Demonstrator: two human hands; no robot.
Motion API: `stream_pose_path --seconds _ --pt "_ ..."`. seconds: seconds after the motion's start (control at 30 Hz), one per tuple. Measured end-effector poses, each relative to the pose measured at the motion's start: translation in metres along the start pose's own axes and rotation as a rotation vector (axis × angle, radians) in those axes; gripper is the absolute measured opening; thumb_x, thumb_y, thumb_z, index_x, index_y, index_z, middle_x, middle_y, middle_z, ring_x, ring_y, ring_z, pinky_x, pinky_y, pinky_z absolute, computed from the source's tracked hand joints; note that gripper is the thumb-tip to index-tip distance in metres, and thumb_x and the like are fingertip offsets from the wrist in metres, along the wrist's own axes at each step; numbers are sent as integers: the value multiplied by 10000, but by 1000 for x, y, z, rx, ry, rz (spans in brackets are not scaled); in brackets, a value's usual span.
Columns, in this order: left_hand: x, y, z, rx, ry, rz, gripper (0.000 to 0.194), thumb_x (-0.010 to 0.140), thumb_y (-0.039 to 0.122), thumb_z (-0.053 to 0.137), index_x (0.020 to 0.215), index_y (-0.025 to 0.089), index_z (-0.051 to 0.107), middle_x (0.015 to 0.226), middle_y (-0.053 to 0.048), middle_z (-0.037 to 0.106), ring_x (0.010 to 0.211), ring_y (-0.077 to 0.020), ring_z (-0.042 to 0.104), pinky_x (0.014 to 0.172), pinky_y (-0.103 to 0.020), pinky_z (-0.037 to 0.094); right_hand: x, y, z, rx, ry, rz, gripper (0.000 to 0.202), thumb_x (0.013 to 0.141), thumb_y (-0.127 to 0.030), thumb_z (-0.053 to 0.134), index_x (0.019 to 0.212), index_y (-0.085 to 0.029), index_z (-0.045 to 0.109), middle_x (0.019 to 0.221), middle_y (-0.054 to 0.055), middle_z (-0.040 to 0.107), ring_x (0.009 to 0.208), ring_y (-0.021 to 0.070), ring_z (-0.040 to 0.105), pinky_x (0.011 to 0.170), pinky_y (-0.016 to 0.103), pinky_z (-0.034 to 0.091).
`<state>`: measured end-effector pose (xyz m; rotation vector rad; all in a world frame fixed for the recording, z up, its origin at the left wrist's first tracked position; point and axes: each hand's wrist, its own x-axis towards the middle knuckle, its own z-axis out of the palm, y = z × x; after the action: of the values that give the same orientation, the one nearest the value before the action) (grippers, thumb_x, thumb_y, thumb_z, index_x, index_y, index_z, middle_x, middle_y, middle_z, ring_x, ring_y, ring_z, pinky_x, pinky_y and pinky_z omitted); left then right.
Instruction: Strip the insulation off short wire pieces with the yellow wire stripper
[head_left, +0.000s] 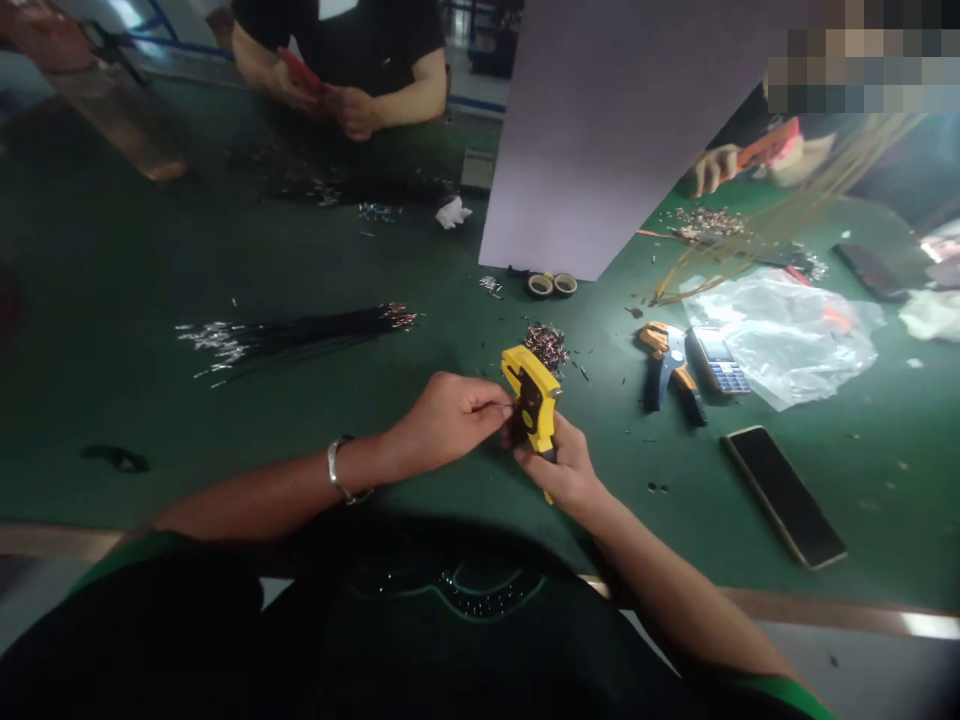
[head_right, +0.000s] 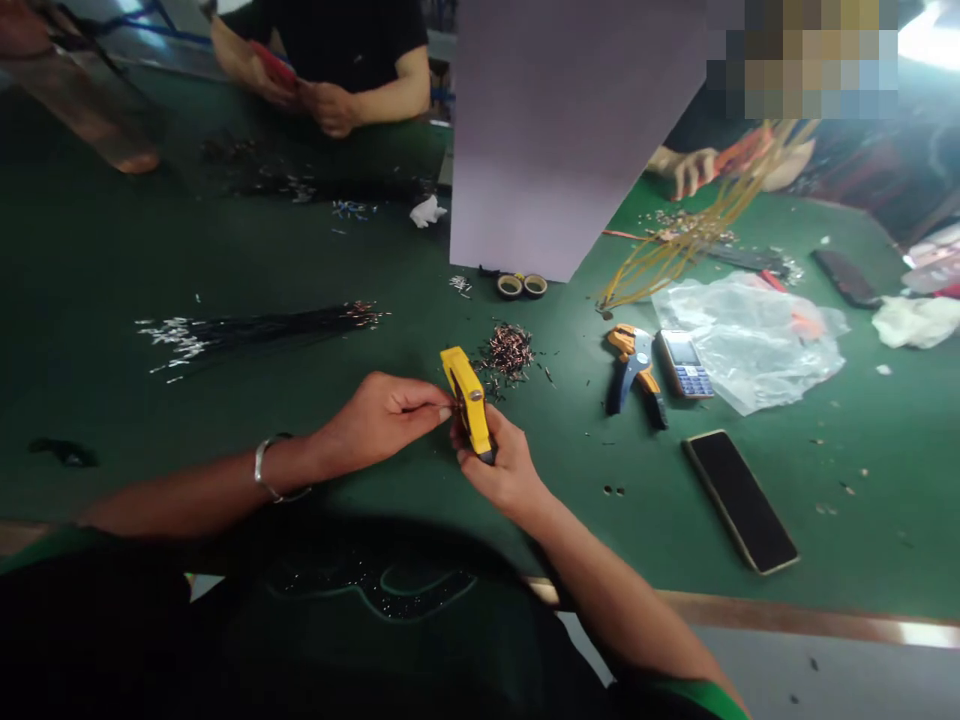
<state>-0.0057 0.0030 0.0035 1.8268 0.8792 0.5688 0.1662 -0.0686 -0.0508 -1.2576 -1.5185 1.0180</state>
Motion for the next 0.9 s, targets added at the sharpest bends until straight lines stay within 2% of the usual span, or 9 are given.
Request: stream_pose_path --seconds 0.1,0.2,0.33,0.47,0.57,0.73,0.9 --pt "0 1 0 -118 -37 -77 241 809 133 497 679 125 701 669 -23 697 628 -88 610 623 -196 467 0 2 3 134 -35 44 185 722 -163 575 905 -180 597 813 28 649 736 177 621 691 316 521" --pt "0 2 0 -172 -2 -129 215 771 113 514 649 123 690 646 -25 690 605 -89 601 615 -202 470 -1 5 5 131 -38 21 206 729 -169 574 933 -180 597 830 33 654 752 185 629 712 332 526" --pt "-1 2 2 -275 37 -178 163 746 108 554 664 129 693 638 -2 674 591 -74 581 584 -181 455 -3 8 6 -187 61 -113 199 731 -169 560 928 -198 571 801 31 647 697 190 622 654 329 529" --pt "-2 4 1 -362 13 -230 127 744 123 584 680 133 693 444 61 522 461 -51 477 489 -156 398 -1 8 4 -546 207 -349 428 688 -158 554 1112 -195 504 926 91 637 825 255 634 710 406 547" --pt "-3 8 -3 -353 -22 -217 126 713 121 606 600 134 662 384 76 456 414 -43 420 450 -150 365 2 3 2 -622 230 -462 509 683 -148 540 1185 -183 466 963 119 617 868 274 611 719 433 549" --pt "-2 13 -9 -324 -44 -184 118 694 180 656 586 133 647 443 58 525 426 -42 435 448 -152 381 4 -4 -1 -683 246 -529 532 721 -181 556 1242 -163 448 1008 143 615 867 275 595 731 443 542" --pt "-1 3 -9 -287 -65 -188 147 711 273 708 702 127 688 622 5 647 520 -61 514 495 -166 422 1 -2 -2 -705 253 -525 540 738 -198 551 1265 -155 445 1037 151 615 933 291 601 784 462 531"
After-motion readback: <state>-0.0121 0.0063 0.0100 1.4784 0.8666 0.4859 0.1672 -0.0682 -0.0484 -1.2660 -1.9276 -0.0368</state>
